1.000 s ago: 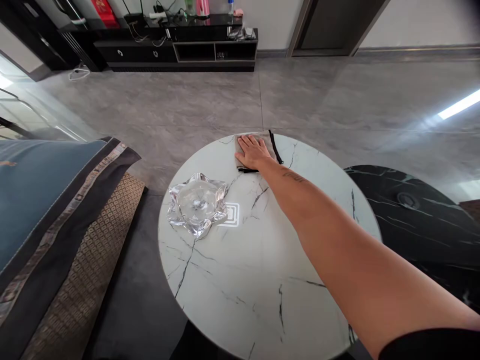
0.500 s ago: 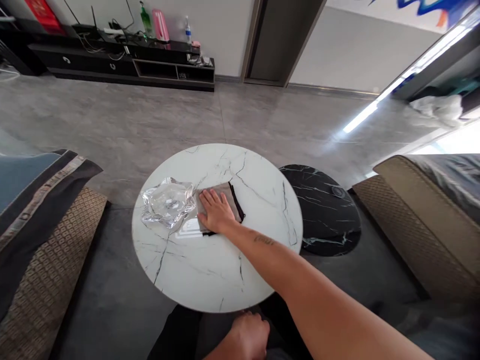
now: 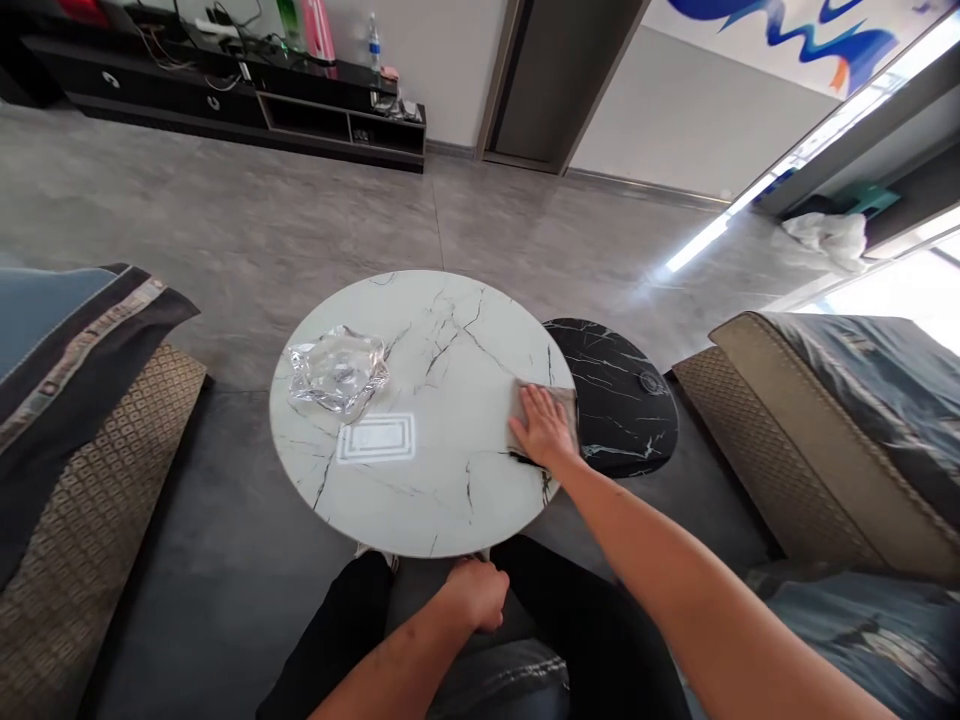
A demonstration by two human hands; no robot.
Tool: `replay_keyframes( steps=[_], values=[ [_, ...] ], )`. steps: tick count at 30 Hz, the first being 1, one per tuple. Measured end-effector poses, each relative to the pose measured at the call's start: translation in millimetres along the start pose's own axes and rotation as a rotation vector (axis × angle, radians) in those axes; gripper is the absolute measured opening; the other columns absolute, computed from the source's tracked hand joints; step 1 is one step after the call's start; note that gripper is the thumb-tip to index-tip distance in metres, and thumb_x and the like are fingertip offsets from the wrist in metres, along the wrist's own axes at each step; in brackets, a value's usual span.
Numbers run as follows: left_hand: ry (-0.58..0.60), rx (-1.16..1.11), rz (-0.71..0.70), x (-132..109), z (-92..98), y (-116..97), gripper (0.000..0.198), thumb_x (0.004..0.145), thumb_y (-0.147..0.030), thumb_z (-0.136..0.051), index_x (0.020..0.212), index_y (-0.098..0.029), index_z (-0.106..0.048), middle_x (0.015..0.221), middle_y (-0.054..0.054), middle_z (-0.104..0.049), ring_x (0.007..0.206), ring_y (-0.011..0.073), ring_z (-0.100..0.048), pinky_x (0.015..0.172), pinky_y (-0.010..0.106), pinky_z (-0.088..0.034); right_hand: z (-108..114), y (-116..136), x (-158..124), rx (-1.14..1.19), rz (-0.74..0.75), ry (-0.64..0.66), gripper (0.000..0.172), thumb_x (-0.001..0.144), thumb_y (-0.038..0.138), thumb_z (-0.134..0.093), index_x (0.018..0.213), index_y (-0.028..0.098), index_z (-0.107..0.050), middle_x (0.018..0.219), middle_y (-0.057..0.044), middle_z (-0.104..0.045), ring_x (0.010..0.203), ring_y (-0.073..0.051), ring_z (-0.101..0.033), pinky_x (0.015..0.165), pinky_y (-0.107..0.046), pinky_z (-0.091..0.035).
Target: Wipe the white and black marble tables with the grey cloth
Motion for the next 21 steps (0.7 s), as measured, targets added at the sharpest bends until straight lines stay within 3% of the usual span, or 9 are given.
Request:
replay_keyframes(
  steps=[2,4,9,13,18,21],
  values=[
    [-0.027,0.013,-0.027,-7,3.8,-3,0.046,0.088,-0.039,-0.08,0.128,-0.019,-0.075,0.133,0.02,-0.078,0.127,0.0402,-0.074,0.106,0.053,-0.06,0,-43,-6,-0.005,-0.102,-0.048,0.081,0.114,0.061,-0.031,0.182,0.018,-0.021,0.186,-0.004,-0.009,0.174,-0.025,-0.007,0.142,-0.057,-0.015],
    [-0.048,0.021,-0.069,-13,8.2,-8,0.047,0.089,-0.04,-0.079,0.129,-0.017,-0.075,0.132,0.021,-0.078,0.123,0.0402,-0.075,0.103,0.053,-0.061,-2,-62,-12,-0.006,-0.161,-0.086,0.081,0.114,0.062,-0.028,0.182,0.018,-0.022,0.186,-0.006,-0.012,0.174,-0.027,-0.009,0.141,-0.058,-0.016],
    [-0.073,0.028,-0.12,-25,16.2,-12,0.048,0.092,-0.043,-0.075,0.132,-0.016,-0.072,0.132,0.021,-0.078,0.122,0.0393,-0.076,0.099,0.051,-0.062,-9,-48,-19,-0.024,-0.264,-0.076,0.081,0.114,0.06,-0.021,0.181,0.014,-0.021,0.185,-0.011,-0.013,0.173,-0.032,-0.011,0.139,-0.063,-0.018],
    [-0.067,0.037,-0.126,-32,16.3,-12,0.044,0.093,-0.042,-0.073,0.128,-0.016,-0.073,0.133,0.021,-0.077,0.122,0.0384,-0.076,0.099,0.049,-0.061,-13,2,-26,-0.048,-0.177,-0.029,0.082,0.115,0.06,-0.017,0.182,0.013,-0.015,0.186,-0.01,-0.008,0.174,-0.031,-0.006,0.14,-0.061,-0.018],
    [-0.092,0.003,-0.158,-35,23.7,-14,0.042,0.092,-0.04,-0.073,0.126,-0.017,-0.074,0.132,0.02,-0.078,0.118,0.0368,-0.077,0.097,0.049,-0.063,-20,110,-43,-0.044,-0.013,0.05,0.083,0.115,0.061,-0.022,0.183,0.014,-0.013,0.186,-0.006,0.001,0.174,-0.032,0.0,0.142,-0.06,-0.014],
    [-0.073,-0.005,-0.133,-34,25.5,-7,0.041,0.091,-0.04,-0.075,0.124,-0.017,-0.074,0.131,0.019,-0.079,0.117,0.0357,-0.078,0.095,0.046,-0.065,-18,168,-51,-0.002,0.12,0.072,0.082,0.115,0.059,-0.028,0.182,0.014,-0.017,0.186,-0.006,-0.002,0.174,-0.033,-0.004,0.141,-0.061,-0.018]
  ],
)
Point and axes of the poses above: each hand's wrist, its own x-axis towards the middle knuckle, its own z-axis out of the back of the hand, y = z × x, the point moved 9 cm from there along x, towards the middle knuckle
